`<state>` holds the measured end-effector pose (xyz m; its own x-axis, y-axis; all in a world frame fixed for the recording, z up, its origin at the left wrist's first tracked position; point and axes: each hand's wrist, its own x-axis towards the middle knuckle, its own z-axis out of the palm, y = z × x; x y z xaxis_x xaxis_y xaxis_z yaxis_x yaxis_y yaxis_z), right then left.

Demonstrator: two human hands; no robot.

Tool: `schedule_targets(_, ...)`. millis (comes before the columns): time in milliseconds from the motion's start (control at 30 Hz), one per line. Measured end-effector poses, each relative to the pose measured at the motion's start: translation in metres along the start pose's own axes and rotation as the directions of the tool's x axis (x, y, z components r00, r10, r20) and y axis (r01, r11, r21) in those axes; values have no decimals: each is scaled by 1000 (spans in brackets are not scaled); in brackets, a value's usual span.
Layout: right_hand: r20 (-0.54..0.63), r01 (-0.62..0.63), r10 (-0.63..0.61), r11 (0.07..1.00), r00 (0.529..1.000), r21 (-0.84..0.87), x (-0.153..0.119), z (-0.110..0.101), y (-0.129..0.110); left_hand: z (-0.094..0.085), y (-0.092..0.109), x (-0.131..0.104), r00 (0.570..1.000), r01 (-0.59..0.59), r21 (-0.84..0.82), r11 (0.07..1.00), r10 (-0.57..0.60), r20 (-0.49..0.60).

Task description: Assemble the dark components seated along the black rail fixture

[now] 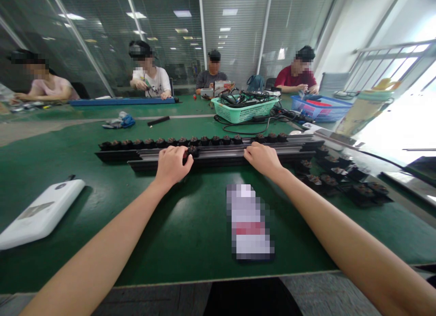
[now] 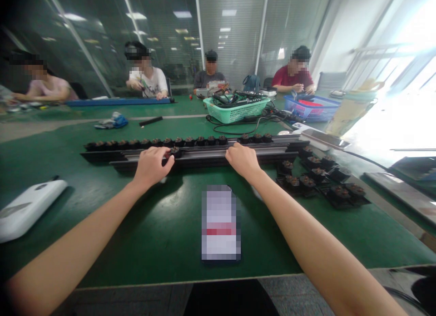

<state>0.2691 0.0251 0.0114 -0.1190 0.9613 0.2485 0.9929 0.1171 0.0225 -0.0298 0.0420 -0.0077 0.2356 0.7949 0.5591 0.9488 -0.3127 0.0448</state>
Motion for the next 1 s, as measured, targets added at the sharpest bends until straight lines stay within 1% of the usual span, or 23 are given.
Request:
schedule_targets(267, -23, 10, -10, 1000, 1000, 0, 0, 2, 1, 1, 0, 0, 1000, 9, -15, 1000, -9, -15)
schedule_targets(400, -11, 3, -3, 1000, 1000, 1, 0, 2, 1, 0, 0, 0, 999, 10, -19, 1000, -11, -35)
schedule_targets(633, 5, 1, 0, 1000, 1000, -7, 0, 1, 0, -2, 3, 0, 999, 12, -15, 1000, -13, -34)
schedule_targets(800, 17, -12, 12, 1000, 1000, -13, 0, 0, -1, -3, 4, 0, 999, -4, -13, 1000, 4, -35)
schedule_targets(1000, -5, 7, -7, 1000, 1000, -12, 0, 2, 0, -2, 4, -1, 998, -30, 7, 1000, 30, -55)
